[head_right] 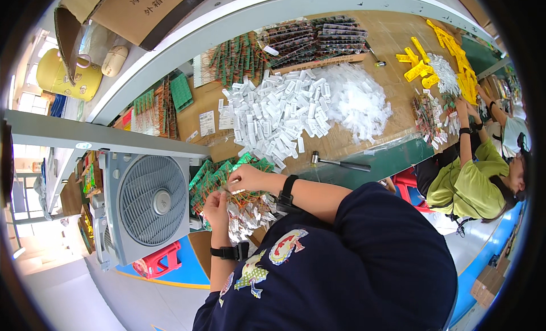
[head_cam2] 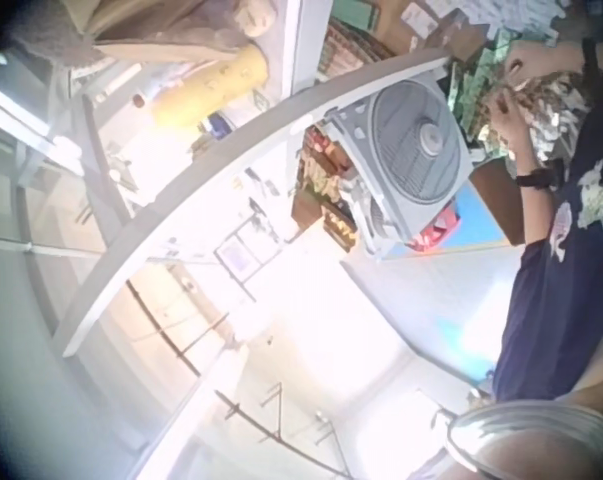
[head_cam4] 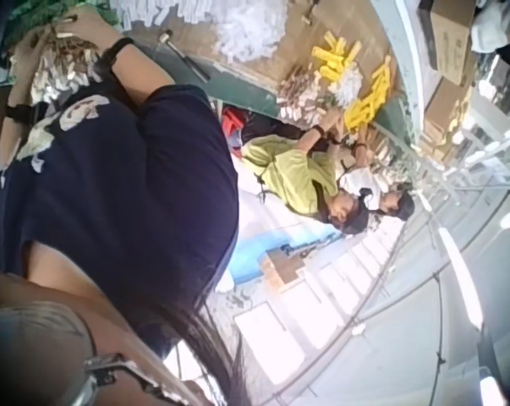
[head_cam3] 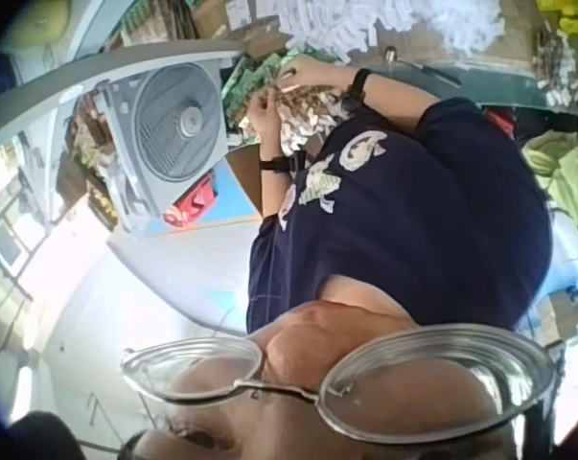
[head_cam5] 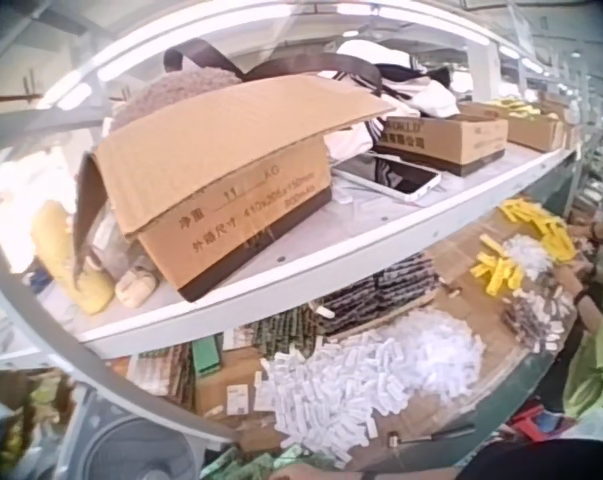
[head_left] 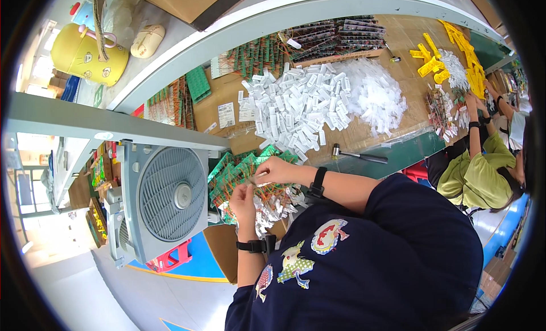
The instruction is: Assembling and sorting small LED circuit board strips and components on a factory line.
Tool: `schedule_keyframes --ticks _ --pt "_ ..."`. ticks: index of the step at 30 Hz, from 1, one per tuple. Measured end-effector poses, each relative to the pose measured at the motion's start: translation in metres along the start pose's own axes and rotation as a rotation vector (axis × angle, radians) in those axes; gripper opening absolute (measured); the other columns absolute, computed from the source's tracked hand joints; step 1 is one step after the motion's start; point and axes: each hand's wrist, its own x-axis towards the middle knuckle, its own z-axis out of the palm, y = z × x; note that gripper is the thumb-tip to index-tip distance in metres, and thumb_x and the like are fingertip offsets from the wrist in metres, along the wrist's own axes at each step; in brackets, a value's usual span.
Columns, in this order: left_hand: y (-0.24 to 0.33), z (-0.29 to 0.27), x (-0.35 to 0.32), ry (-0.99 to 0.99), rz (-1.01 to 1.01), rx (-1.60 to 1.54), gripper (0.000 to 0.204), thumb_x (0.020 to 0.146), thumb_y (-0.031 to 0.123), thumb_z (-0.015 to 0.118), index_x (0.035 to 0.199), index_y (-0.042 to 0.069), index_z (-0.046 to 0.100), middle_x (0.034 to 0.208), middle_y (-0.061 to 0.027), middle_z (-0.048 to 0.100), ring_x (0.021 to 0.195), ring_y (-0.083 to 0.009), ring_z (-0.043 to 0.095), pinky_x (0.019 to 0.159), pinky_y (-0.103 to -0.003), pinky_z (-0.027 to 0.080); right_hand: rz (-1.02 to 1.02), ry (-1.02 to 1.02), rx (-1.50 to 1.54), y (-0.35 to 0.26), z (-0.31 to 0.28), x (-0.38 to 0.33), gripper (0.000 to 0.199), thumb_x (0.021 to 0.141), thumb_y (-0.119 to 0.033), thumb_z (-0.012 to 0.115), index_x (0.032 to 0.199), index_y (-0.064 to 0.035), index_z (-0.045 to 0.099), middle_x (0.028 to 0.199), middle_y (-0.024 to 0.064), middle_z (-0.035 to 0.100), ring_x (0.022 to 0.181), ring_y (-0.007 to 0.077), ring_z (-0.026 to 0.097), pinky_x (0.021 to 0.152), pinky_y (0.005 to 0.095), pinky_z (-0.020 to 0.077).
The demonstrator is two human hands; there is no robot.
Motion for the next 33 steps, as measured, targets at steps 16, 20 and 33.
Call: schedule_keyframes --ticks 16,20,33 --pt "0.012 0.024 -0.006 0.215 0.048 0.365 0.013 0.081 0.012 0.064 0.075 0.001 0.060 0.062 -0.0065 0.061 0.055 -0.0124 0.058 0.052 -0.027 0.044 -0.038 0.389 -0.311 -0.006 0.030 -0.006 0.018 0.073 -0.022 0.063 0.083 -0.0092 0.070 0.071 0.0158 0.063 0.059 0.0298 0.060 0.058 0.0373 0.0473" --pt "-0.012 -0.009 0.016 -0.248 -0.066 -0.243 0.011 0.085 0.011 0.062 0.082 0.000 0.061 0.067 0.0005 0.060 0.057 -0.0061 0.053 0.052 -0.022 0.041 0.061 -0.055 0.292 0.019 -0.015 0.000 0.023 0.073 -0.021 0.071 0.090 -0.0055 0.070 0.066 0.0113 0.064 0.055 0.0125 0.057 0.055 0.0284 0.0454" --pt "0.023 0.024 -0.008 0.225 0.137 0.370 0.016 0.085 0.014 0.060 0.080 -0.001 0.062 0.065 -0.0082 0.062 0.055 -0.0105 0.057 0.051 -0.027 0.043 -0.159 0.564 -0.243 -0.015 0.043 -0.018 0.014 0.074 -0.020 0.061 0.075 -0.0076 0.068 0.070 0.0133 0.063 0.065 0.0329 0.059 0.059 0.0420 0.0464"
